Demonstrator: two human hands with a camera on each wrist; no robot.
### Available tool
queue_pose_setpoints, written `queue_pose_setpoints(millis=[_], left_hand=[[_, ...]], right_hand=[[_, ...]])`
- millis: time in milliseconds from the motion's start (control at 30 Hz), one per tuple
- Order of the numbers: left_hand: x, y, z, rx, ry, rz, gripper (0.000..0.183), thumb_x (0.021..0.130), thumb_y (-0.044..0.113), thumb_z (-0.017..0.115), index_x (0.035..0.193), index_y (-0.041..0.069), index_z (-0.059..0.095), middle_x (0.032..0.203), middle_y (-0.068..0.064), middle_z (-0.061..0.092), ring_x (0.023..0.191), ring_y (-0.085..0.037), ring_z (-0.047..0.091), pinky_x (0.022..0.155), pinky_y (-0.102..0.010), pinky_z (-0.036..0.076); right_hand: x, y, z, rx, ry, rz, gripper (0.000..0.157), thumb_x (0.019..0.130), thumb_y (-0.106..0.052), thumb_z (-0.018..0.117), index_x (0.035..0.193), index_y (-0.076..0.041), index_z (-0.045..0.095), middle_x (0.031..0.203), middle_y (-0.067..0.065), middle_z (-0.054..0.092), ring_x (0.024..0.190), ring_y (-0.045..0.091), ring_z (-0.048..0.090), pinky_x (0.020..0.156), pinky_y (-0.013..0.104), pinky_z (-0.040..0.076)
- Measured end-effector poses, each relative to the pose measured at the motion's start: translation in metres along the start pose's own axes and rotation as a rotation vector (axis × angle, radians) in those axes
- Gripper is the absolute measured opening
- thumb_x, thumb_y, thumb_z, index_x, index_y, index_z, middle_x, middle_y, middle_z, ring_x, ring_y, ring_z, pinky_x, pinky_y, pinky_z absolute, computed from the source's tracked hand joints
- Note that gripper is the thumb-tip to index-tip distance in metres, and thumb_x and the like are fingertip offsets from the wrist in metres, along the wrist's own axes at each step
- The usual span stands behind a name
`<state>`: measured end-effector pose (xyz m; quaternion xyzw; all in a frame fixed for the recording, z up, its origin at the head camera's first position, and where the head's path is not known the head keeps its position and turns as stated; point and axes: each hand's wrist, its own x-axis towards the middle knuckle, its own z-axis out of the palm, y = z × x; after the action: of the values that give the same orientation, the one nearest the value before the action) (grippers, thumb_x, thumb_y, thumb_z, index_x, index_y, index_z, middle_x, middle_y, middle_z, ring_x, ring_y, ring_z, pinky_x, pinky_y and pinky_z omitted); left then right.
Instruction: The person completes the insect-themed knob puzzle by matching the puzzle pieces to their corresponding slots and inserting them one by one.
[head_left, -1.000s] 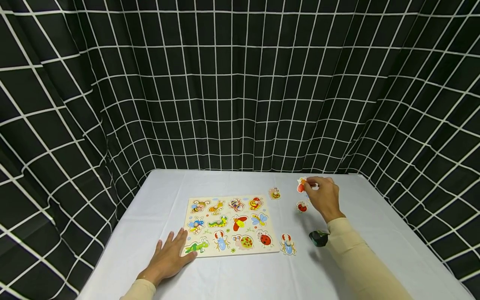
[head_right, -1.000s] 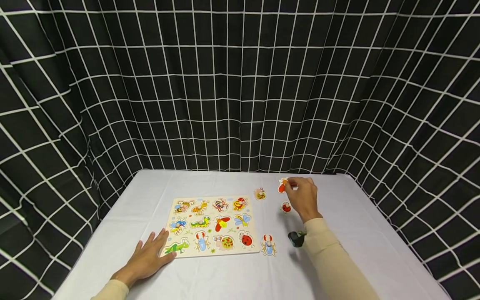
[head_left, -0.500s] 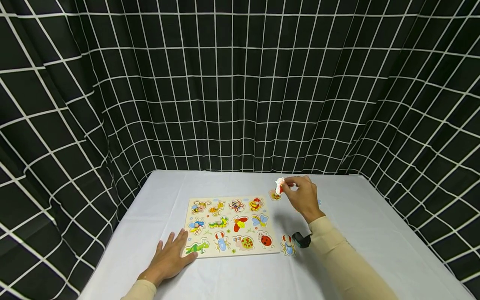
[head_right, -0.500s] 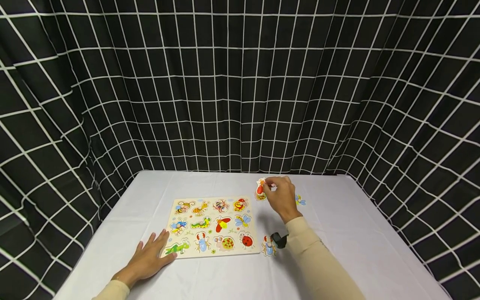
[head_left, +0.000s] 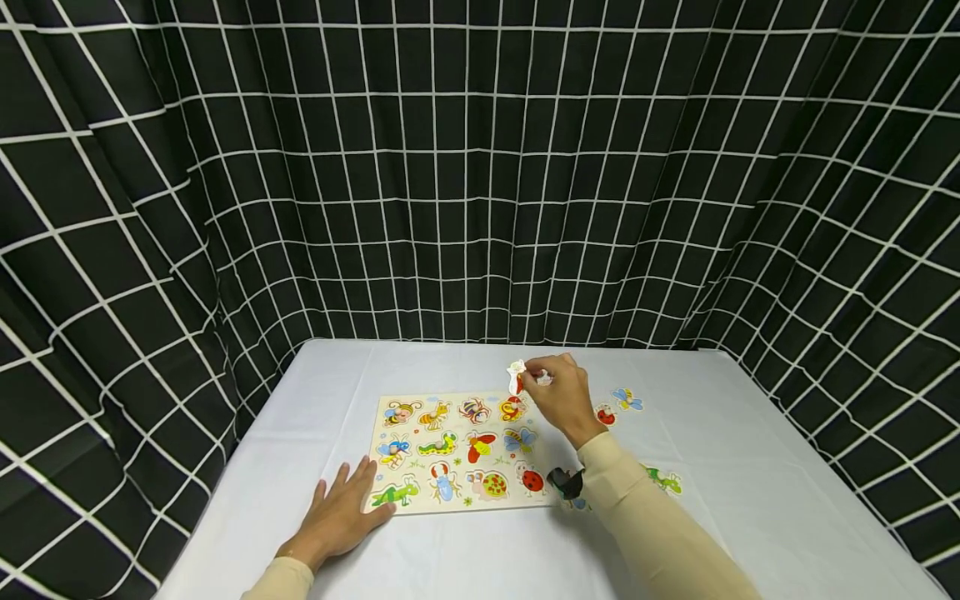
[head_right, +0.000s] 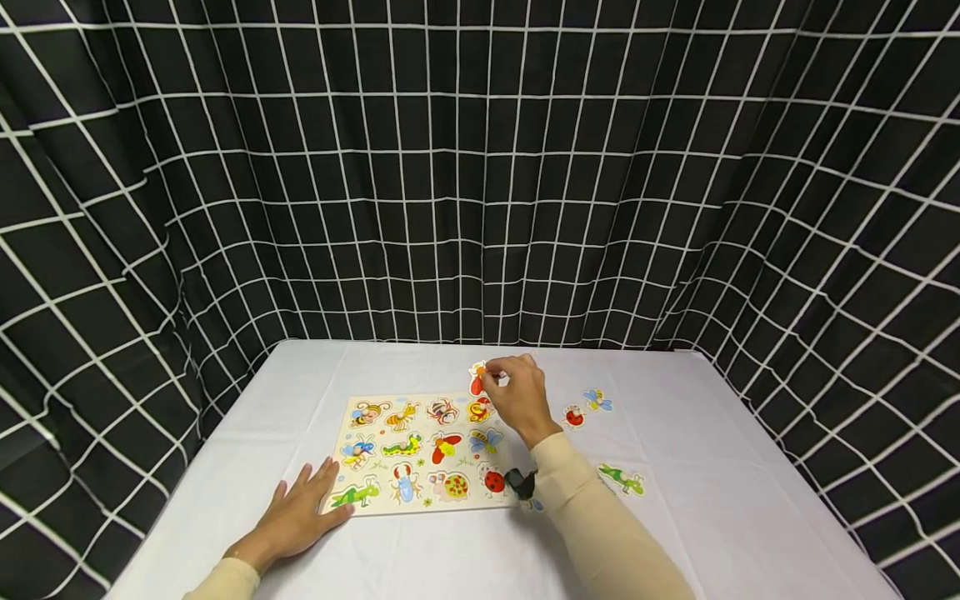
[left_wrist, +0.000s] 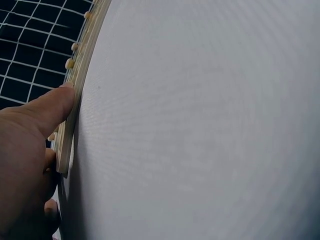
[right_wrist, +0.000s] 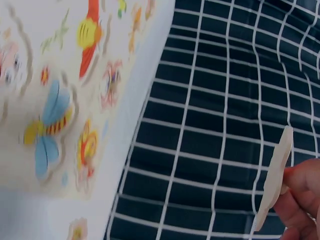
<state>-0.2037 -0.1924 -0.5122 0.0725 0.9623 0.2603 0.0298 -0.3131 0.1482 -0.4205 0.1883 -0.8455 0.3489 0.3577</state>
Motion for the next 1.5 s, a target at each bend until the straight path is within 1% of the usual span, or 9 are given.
queue_pose_setpoints(millis=[100, 200, 367, 533, 800, 1033, 1233, 1400, 1500], left_hand=[[0.0, -0.002, 0.0, 0.001, 0.001, -0.001, 0.085, 0.088, 0.052, 0.063, 0.146, -0.004, 0.035, 0.154, -0.018, 0.025, 0.14, -0.046, 0.013, 0.109, -0.063, -0.001], [0.001, -0.003, 0.001, 0.002, -0.001, -0.005, 0.085, 0.088, 0.052, 0.062, 0.146, -0.004, 0.035, 0.154, -0.018, 0.025, 0.14, -0.046, 0.013, 0.109, -0.063, -0.001], [0.001, -0.003, 0.001, 0.002, -0.005, -0.007, 0.085, 0.088, 0.052, 0.062, 0.147, -0.003, 0.034, 0.155, -0.017, 0.025, 0.14, -0.045, 0.013, 0.109, -0.063, -0.002], [0.002, -0.002, 0.002, 0.004, -0.007, -0.005, 0.085, 0.088, 0.052, 0.063, 0.147, -0.003, 0.034, 0.155, -0.017, 0.025, 0.141, -0.044, 0.012, 0.11, -0.062, -0.002], [0.002, -0.002, 0.0, 0.0, -0.004, -0.005, 0.085, 0.089, 0.051, 0.062, 0.148, -0.002, 0.033, 0.155, -0.016, 0.025, 0.141, -0.043, 0.012, 0.11, -0.062, -0.002], [0.0, 0.0, 0.0, -0.005, -0.012, 0.002, 0.085, 0.089, 0.052, 0.061, 0.148, -0.002, 0.032, 0.155, -0.016, 0.025, 0.142, -0.042, 0.011, 0.11, -0.062, -0.002], [0.0, 0.0, -0.001, 0.003, -0.012, -0.004, 0.085, 0.089, 0.053, 0.061, 0.148, -0.002, 0.032, 0.155, -0.015, 0.024, 0.142, -0.042, 0.011, 0.11, -0.061, -0.002], [0.0, -0.001, -0.002, 0.0, -0.013, -0.005, 0.085, 0.09, 0.052, 0.061, 0.148, -0.002, 0.032, 0.155, -0.016, 0.024, 0.142, -0.042, 0.011, 0.11, -0.061, -0.003], [0.0, -0.001, -0.001, -0.002, -0.013, -0.007, 0.084, 0.09, 0.051, 0.061, 0.148, -0.002, 0.033, 0.155, -0.016, 0.024, 0.142, -0.042, 0.011, 0.11, -0.061, -0.003]], right_hand=[[-0.003, -0.007, 0.014, 0.015, -0.02, -0.021, 0.007, 0.077, -0.003, 0.078, 0.083, -0.006, 0.076, 0.074, -0.001, 0.068, 0.072, 0.021, 0.054, 0.058, 0.035, 0.043], [-0.009, -0.012, 0.027, 0.031, -0.052, -0.019, 0.007, 0.077, -0.004, 0.078, 0.083, -0.006, 0.076, 0.074, -0.002, 0.068, 0.071, 0.022, 0.054, 0.061, 0.035, 0.042], [-0.02, -0.014, 0.045, 0.046, -0.12, 0.008, 0.007, 0.078, -0.003, 0.078, 0.085, -0.005, 0.076, 0.079, 0.001, 0.071, 0.074, 0.026, 0.058, 0.065, 0.034, 0.043], [-0.03, -0.009, 0.055, 0.04, -0.179, 0.049, 0.009, 0.077, -0.003, 0.078, 0.085, -0.006, 0.075, 0.079, -0.001, 0.071, 0.075, 0.021, 0.056, 0.064, 0.031, 0.047], [-0.041, -0.009, 0.062, 0.052, -0.232, 0.066, 0.006, 0.08, -0.007, 0.078, 0.085, -0.009, 0.075, 0.08, -0.005, 0.07, 0.076, 0.014, 0.054, 0.064, 0.028, 0.047], [-0.05, -0.009, 0.067, 0.05, -0.332, 0.107, 0.004, 0.081, -0.011, 0.078, 0.084, -0.012, 0.075, 0.079, -0.01, 0.067, 0.077, 0.01, 0.052, 0.065, 0.027, 0.045], [-0.053, -0.007, 0.069, 0.051, -0.399, 0.104, 0.003, 0.082, -0.011, 0.077, 0.081, -0.012, 0.074, 0.075, -0.011, 0.065, 0.076, 0.009, 0.053, 0.069, 0.03, 0.045], [-0.057, -0.004, 0.071, 0.051, -0.487, 0.154, 0.004, 0.082, -0.011, 0.077, 0.081, -0.014, 0.074, 0.071, -0.014, 0.062, 0.068, 0.006, 0.055, 0.061, 0.025, 0.048], [-0.06, -0.004, 0.073, 0.042, -0.534, 0.183, 0.005, 0.082, -0.011, 0.076, 0.081, -0.015, 0.073, 0.07, -0.015, 0.061, 0.067, 0.005, 0.054, 0.06, 0.024, 0.047]])
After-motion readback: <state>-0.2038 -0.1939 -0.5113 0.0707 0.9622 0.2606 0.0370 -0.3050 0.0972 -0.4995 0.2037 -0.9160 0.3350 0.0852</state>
